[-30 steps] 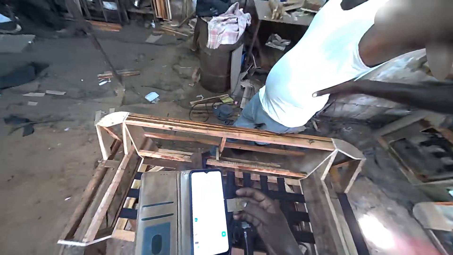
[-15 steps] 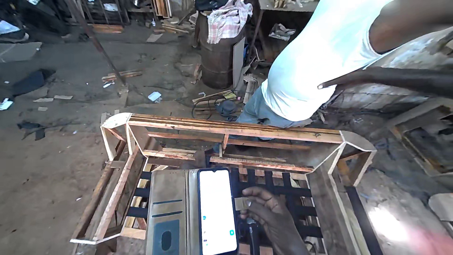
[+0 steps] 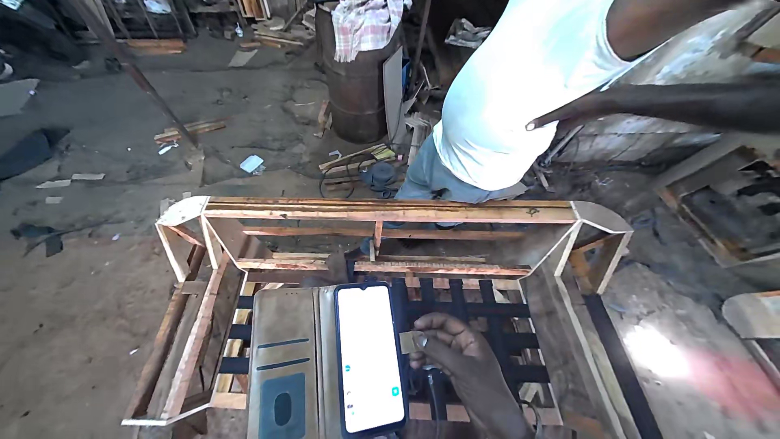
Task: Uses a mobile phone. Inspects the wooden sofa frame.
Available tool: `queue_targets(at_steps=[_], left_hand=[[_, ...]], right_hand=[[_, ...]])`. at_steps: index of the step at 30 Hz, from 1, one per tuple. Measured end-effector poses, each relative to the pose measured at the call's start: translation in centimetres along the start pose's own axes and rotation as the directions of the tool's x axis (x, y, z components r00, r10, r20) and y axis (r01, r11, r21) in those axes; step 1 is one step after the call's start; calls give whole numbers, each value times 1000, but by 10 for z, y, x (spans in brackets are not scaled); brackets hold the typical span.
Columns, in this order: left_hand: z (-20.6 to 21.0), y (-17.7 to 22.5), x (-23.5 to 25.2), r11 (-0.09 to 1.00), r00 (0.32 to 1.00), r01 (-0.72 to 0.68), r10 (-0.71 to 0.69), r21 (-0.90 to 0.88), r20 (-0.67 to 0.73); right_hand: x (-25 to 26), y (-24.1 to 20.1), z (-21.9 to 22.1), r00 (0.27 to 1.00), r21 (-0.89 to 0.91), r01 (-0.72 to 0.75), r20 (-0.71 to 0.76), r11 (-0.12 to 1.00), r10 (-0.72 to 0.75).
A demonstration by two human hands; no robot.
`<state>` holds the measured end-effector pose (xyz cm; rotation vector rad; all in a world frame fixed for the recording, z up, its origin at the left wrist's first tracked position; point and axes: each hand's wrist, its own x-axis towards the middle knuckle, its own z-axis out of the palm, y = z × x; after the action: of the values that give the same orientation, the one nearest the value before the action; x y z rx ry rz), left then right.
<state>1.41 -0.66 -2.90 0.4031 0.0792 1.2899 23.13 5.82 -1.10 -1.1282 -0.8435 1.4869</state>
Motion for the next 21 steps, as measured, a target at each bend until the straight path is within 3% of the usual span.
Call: queue_targets(at_steps=[10,16,21], left_hand=[[50,-5,23,998,974,-60,63,18,-220],[34,-3,18,1000,995,-24,22,-18,-100],[31,-6,17,999,992,-44,44,3,-121]], right_hand=[[-1,-2,-2,1000,32,-23,-2,999,23],[0,0,-5,1000,26,-14,7,1000,14],[0,4,-8,1000,37,-12,7,999,12]])
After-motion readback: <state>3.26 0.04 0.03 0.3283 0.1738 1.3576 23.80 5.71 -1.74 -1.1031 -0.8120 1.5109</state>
